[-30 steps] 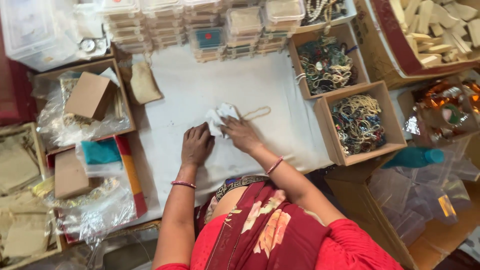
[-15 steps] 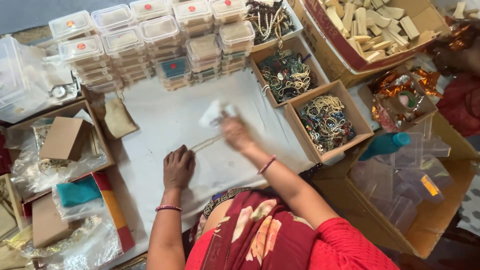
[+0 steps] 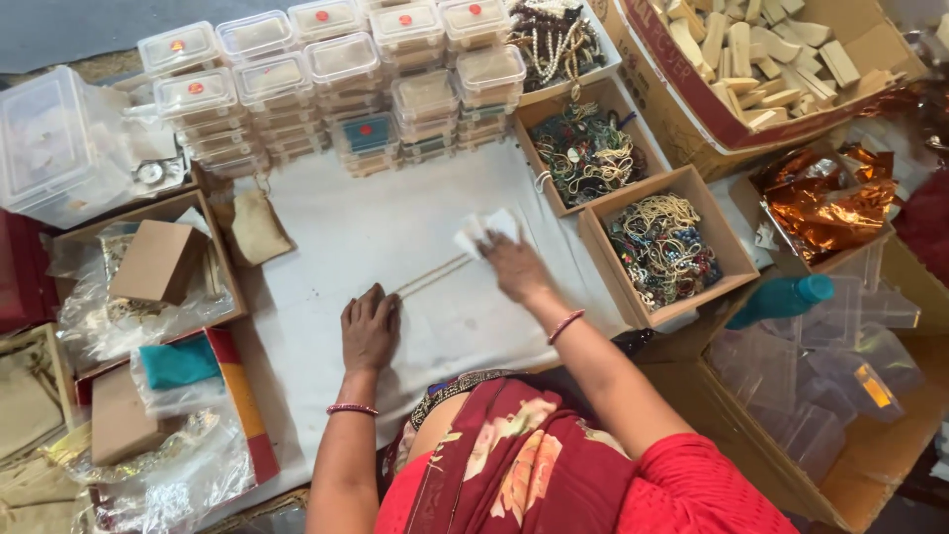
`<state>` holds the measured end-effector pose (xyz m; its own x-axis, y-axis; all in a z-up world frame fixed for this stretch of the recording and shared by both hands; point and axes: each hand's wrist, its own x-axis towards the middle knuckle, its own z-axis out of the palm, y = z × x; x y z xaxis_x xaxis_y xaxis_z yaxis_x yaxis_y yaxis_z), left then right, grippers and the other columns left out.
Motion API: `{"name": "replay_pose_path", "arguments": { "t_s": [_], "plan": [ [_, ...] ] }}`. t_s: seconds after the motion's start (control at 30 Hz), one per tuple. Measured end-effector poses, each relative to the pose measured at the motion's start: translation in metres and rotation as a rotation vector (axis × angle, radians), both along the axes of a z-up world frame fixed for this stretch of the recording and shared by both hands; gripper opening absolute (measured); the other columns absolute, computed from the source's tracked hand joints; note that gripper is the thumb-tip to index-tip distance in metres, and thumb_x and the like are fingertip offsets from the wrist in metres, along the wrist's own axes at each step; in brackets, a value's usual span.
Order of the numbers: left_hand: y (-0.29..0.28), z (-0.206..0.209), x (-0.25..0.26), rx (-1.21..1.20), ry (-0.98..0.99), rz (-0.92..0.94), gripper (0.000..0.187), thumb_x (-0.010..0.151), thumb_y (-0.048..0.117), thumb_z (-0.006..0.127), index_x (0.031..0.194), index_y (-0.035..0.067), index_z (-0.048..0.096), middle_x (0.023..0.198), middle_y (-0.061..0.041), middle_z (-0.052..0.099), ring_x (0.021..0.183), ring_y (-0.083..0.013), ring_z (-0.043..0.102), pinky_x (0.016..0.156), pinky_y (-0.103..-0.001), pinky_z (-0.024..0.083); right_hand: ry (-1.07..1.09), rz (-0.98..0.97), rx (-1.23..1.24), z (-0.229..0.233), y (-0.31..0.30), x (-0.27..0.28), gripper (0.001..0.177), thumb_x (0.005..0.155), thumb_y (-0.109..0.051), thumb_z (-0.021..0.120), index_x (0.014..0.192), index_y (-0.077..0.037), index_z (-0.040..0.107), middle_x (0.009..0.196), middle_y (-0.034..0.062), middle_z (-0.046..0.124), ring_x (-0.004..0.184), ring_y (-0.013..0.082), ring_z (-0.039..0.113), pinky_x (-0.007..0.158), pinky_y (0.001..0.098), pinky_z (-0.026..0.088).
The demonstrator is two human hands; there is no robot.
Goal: The person wipes a gold-colored chain with a white cloth on a white table surface. They then place the chain into a small beige pouch and tie it closed. Finally, they place the pouch into a clear plastic container and wipe the container with the cloth.
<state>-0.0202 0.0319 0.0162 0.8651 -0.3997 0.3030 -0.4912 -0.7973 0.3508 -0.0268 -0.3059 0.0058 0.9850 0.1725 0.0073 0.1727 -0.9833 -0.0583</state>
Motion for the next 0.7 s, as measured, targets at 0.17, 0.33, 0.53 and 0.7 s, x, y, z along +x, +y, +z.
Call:
{"name": "replay_pose_path", "arguments": {
  "t_s": [0.17,0.33,0.53,0.7],
  "plan": [
    [0.002,-0.002,-0.001,-0.020,-0.008,-0.003,0.033,0.097,0.028,0.062,0.128,0.019,0.067,0.142,-0.009,0.060,0.129,-0.0271,0.055,0.117,-0.048,0.034,0.027,-0.345,0.304,-0.003,-0.002,0.016,0.063,0.091,0.008,0.037,0.149,-0.012,0.052,0.159,0.0154,0.046,0.139,0.0311,0.048,0.108,0.0429,0.040],
    [0.001,0.001,-0.002,-0.040,0.009,0.005,0.032,0.098,0.027,0.062,0.129,0.019,0.067,0.141,-0.009,0.060,0.129,-0.0269,0.055,0.117,-0.047,0.035,-0.302,0.039,0.278,0.014,0.080,0.020,0.056,0.096,0.006,0.039,0.146,-0.012,0.059,0.150,0.0090,0.054,0.146,0.0259,0.051,0.130,0.0497,0.027],
    [0.007,-0.017,0.003,0.079,0.061,-0.017,0.035,0.092,0.029,0.066,0.123,0.014,0.069,0.129,-0.007,0.063,0.125,-0.0293,0.057,0.118,-0.048,0.035,-0.156,0.459,0.295,0.015,0.137,-0.003,0.058,0.090,-0.003,0.045,0.146,-0.013,0.055,0.161,0.0113,0.043,0.151,0.0265,0.040,0.128,0.0580,0.015],
    [0.002,-0.001,0.000,-0.053,-0.030,0.007,0.031,0.097,0.026,0.066,0.126,0.016,0.069,0.139,-0.009,0.062,0.126,-0.0270,0.057,0.116,-0.046,0.037,-0.045,0.205,0.099,-0.022,0.073,0.011,0.063,0.089,-0.002,0.044,0.148,-0.023,0.050,0.161,0.0073,0.041,0.149,0.0239,0.038,0.120,0.0528,0.023]
  ]
}}
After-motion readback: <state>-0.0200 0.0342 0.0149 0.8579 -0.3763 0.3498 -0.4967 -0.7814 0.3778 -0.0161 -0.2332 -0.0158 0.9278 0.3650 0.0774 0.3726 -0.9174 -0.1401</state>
